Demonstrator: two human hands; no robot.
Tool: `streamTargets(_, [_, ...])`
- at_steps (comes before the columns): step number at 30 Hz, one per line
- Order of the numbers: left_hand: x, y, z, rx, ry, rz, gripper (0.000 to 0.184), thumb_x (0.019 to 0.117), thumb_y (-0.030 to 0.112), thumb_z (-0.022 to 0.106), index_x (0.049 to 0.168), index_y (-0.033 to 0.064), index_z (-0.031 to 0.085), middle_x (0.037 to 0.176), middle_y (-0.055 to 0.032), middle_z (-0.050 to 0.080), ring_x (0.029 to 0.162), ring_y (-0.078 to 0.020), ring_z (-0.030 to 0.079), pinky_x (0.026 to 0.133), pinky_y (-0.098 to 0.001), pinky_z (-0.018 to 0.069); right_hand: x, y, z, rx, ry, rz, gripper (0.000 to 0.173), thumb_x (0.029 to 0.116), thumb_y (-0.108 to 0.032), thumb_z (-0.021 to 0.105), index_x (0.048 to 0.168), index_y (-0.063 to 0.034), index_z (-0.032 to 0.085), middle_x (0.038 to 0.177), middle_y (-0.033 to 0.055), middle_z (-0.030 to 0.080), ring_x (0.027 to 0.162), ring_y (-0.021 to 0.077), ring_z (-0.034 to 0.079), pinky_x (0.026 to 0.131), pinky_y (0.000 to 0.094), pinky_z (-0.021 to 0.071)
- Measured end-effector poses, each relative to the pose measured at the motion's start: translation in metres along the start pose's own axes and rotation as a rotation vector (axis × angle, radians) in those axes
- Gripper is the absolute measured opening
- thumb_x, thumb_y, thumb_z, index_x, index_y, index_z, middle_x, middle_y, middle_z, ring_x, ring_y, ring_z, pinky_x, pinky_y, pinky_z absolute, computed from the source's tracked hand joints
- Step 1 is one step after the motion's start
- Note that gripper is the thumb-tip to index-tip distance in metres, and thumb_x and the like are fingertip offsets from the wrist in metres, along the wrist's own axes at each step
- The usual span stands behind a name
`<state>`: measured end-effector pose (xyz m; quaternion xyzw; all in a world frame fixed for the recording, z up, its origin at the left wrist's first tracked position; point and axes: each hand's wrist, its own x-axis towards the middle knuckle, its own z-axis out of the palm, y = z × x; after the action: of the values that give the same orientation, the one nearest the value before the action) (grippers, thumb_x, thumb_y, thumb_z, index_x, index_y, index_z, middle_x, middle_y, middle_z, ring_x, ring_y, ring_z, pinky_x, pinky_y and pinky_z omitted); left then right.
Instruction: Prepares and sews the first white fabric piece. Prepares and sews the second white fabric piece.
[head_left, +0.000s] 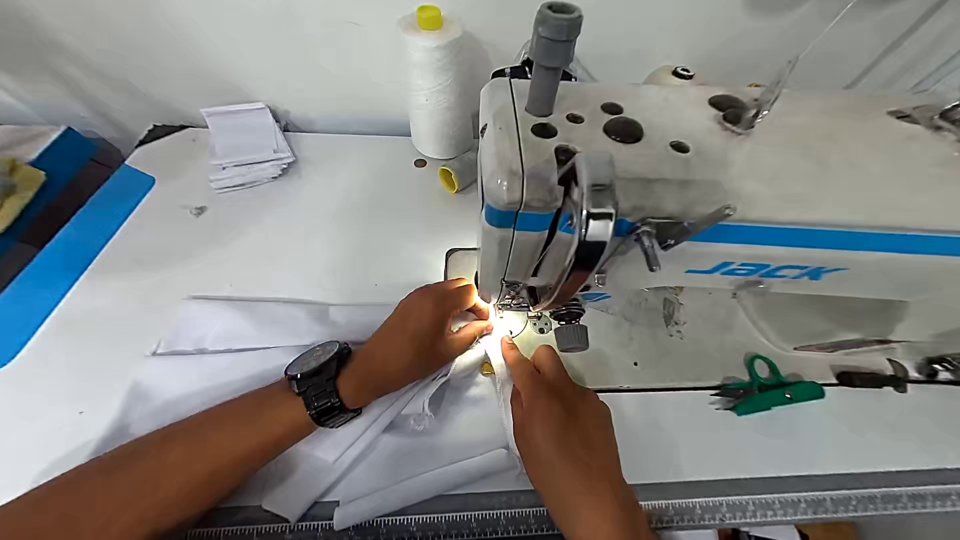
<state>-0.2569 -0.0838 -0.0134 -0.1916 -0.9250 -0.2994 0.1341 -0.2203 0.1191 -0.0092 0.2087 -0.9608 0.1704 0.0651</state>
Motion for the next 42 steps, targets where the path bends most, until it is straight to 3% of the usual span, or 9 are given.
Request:
streamTargets(6, [0.014,0.001,-0.008,-0.109,-0.046,-0.136,0.012,0.0836,0.021,0.076,0.08,0.0128,0.068,0.078,0.0056,0.064,0.075,0.0004,0.061,0.066,-0.0179,0.0499,0.008,-0.004,0.0,-0.016,-0.02,0.02,0.035,0.0898,-0.008,0.067,0.122,-0.0181,0.076,0.092,0.0087,0.065,0.057,0.019,0.063,0.046,0.0322,0.052])
streamTargets(9, [0.013,-0.001,-0.009,-0.116,-0.062,-0.114,0.012,0.0851,0.023,0.076,0.082,0.0129,0.07,0.081,0.0058,0.065,0.079,0.0004,0.062,0.07,-0.0172,0.0506,0.006,0.0,-0.001,0.001,-0.043,-0.005,0.037,0.0898,-0.008,0.066,0.125,-0.0182,0.075,0.093,0.0086,0.066,0.057,0.0188,0.063,0.047,0.0331,0.0525])
streamTargets(11, [0.01,-0.003,-0.007,-0.104,-0.051,-0.081,0.01,0.0851,0.025,0.074,0.084,0.015,0.071,0.083,0.0078,0.067,0.083,0.0006,0.063,0.073,-0.0188,0.0515,0.004,0.002,-0.001,-0.009,-0.05,-0.014,0.039,0.0898,-0.009,0.065,0.126,-0.0191,0.074,0.092,0.0073,0.066,0.058,0.0183,0.064,0.047,0.0326,0.0522])
streamTargets(14, [0.004,-0.004,-0.003,-0.059,-0.037,-0.038,0.01,0.088,0.026,0.071,0.091,0.0168,0.074,0.086,0.0084,0.068,0.086,-0.0033,0.063,0.078,-0.0301,0.05,0.003,0.003,0.001,-0.011,-0.022,-0.038,0.04,0.0887,-0.01,0.066,0.127,-0.0183,0.074,0.089,0.0071,0.065,0.056,0.0184,0.063,0.045,0.0323,0.0511])
streamTargets(16, [0.002,-0.005,-0.001,-0.038,-0.014,0.01,0.011,0.0902,0.024,0.069,0.095,0.0186,0.078,0.085,0.0095,0.065,0.083,-0.0022,0.062,0.075,-0.0273,0.0501,0.005,0.005,0.001,0.002,-0.019,-0.054,0.041,0.0888,-0.009,0.066,0.128,-0.0174,0.074,0.089,0.0072,0.064,0.055,0.018,0.062,0.046,0.0316,0.051])
streamTargets(20, [0.003,-0.004,0.0,-0.055,0.033,0.014,0.005,0.0877,0.021,0.074,0.087,0.0171,0.076,0.082,0.0098,0.065,0.078,0.0021,0.061,0.069,-0.0166,0.0507,0.004,0.006,0.004,0.022,0.014,-0.056,0.038,0.0887,-0.009,0.066,0.124,-0.0176,0.075,0.087,0.0055,0.064,0.056,0.017,0.061,0.045,0.0313,0.0505])
streamTargets(30, [0.01,-0.009,-0.002,-0.078,0.018,-0.001,0.009,0.0862,0.023,0.075,0.082,0.0151,0.073,0.079,0.0082,0.065,0.078,0.0008,0.062,0.068,-0.0182,0.0505,0.008,-0.002,0.003,-0.018,0.003,-0.003,0.036,0.0885,-0.008,0.067,0.122,-0.0164,0.076,0.089,0.0073,0.066,0.057,0.0183,0.063,0.047,0.0316,0.052])
streamTargets(34, [0.019,-0.01,-0.008,-0.075,0.013,0.031,0.016,0.0848,0.022,0.073,0.074,0.0132,0.065,0.073,0.006,0.06,0.072,-0.001,0.059,0.065,-0.0193,0.0466,0.012,-0.009,0.008,-0.077,0.051,0.03,0.033,0.0877,-0.008,0.068,0.119,-0.0145,0.077,0.09,0.0082,0.066,0.055,0.0176,0.063,0.044,0.0301,0.0508])
streamTargets(42, [0.018,-0.006,-0.006,0.014,0.021,-0.001,0.017,0.0837,0.024,0.073,0.078,0.0103,0.065,0.077,0.0006,0.062,0.078,-0.0108,0.062,0.07,-0.0313,0.0482,0.012,-0.011,0.008,-0.089,0.055,0.037,0.034,0.0873,-0.009,0.069,0.12,-0.0155,0.077,0.088,0.0074,0.065,0.054,0.0168,0.062,0.043,0.029,0.0495])
